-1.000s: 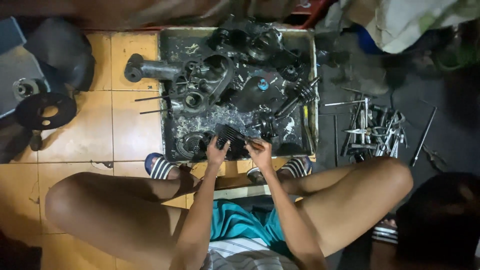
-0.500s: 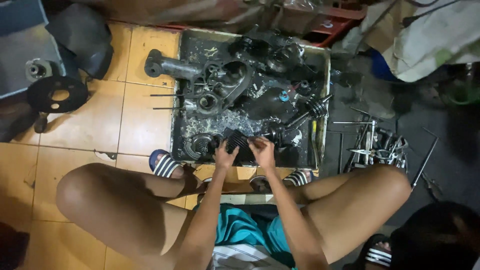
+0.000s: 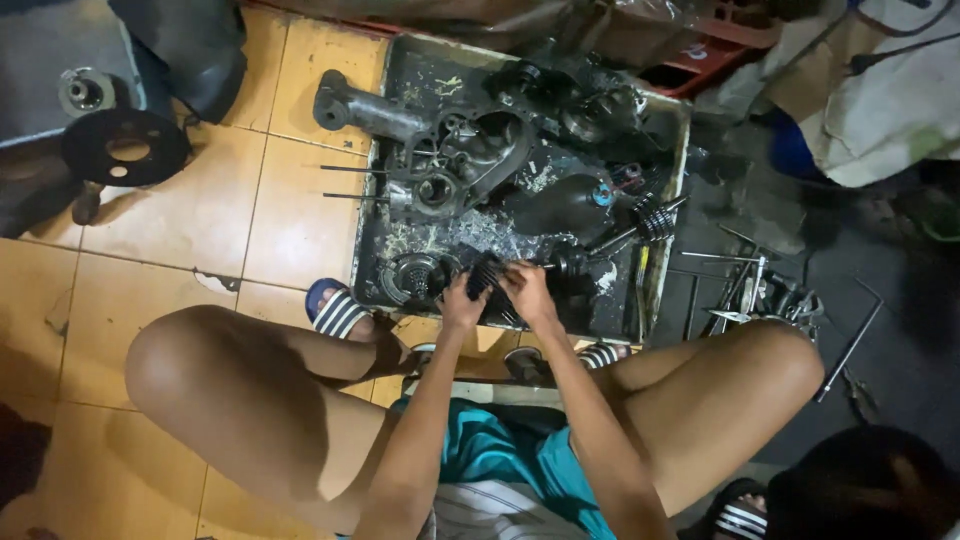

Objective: Cleaning a motorcycle engine cylinder head using a brush and cleaning solution on a workshop floor.

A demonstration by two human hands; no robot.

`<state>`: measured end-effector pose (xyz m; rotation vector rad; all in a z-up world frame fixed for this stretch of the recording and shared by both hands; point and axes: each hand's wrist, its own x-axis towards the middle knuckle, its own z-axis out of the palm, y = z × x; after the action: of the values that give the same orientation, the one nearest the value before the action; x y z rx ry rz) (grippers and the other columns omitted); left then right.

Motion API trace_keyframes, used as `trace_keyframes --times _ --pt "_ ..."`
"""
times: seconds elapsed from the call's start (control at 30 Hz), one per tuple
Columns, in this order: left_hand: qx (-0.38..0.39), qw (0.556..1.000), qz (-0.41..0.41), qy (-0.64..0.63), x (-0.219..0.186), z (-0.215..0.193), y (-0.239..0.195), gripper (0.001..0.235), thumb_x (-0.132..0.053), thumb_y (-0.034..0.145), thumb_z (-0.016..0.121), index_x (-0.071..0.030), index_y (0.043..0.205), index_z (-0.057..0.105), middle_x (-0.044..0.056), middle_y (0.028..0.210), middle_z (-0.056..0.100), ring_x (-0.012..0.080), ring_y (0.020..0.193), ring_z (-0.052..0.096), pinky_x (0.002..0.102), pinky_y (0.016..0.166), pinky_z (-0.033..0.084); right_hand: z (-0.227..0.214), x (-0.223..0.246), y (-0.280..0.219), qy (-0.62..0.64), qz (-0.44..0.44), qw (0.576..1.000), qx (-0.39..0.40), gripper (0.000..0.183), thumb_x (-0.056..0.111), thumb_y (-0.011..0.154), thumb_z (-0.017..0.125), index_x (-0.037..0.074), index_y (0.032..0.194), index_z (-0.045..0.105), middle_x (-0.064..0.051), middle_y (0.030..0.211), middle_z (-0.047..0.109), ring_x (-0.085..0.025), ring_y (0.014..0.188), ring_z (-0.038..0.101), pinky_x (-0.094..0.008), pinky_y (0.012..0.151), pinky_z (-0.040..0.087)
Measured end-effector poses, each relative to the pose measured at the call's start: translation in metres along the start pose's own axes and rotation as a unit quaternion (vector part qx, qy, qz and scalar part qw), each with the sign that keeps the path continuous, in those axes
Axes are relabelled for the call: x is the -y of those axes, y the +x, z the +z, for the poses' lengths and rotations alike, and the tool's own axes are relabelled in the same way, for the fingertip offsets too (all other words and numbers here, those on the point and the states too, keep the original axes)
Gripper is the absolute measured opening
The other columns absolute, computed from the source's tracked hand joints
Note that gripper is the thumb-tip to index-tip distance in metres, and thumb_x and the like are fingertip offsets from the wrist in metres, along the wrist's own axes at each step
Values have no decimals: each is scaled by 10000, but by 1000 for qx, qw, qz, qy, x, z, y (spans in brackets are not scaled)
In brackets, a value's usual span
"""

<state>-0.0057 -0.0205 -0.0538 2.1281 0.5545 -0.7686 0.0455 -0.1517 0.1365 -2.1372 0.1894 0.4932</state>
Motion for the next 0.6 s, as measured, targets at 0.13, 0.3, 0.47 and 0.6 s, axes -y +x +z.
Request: trace_keyframes --times 0.13,0.3,0.47,0.6 --pt "19 1000 -13 -14 -38 -53 -49 747 -627 922 648 -215 1518 471 33 1622 427 395 1490 364 637 1228 216 -5 16 -1 -26 64 998 -5 158 153 904 765 30 1004 772 -172 963 777 -329 972 753 -425 761 630" --pt "-4 1000 -4 6 -40 -50 -53 645 -420 930 685 -188 1496 484 65 1585 470 421 1455 405 662 1196 253 -8 23 3 -11 29 999 -17 103 122 892 742 47 945 789 -187 893 772 -354 929 750 -417 728 605" --pt "-13 1000 8 -16 -6 -16 -14 684 -559 883 697 -240 1462 522 16 1536 523 403 1405 476 661 1177 294 -15 18 1 7 43 999 -18 100 121 893 762 52 954 801 -177 916 782 -328 918 761 -423 727 603" --pt "-11 999 -2 -33 -13 -20 -22 675 -553 886 688 -271 1470 502 3 1544 513 366 1415 469 632 1180 306 -8 -8 -2 79 58 995 -13 150 96 939 724 10 1054 765 -181 992 781 -323 947 757 -415 782 617"
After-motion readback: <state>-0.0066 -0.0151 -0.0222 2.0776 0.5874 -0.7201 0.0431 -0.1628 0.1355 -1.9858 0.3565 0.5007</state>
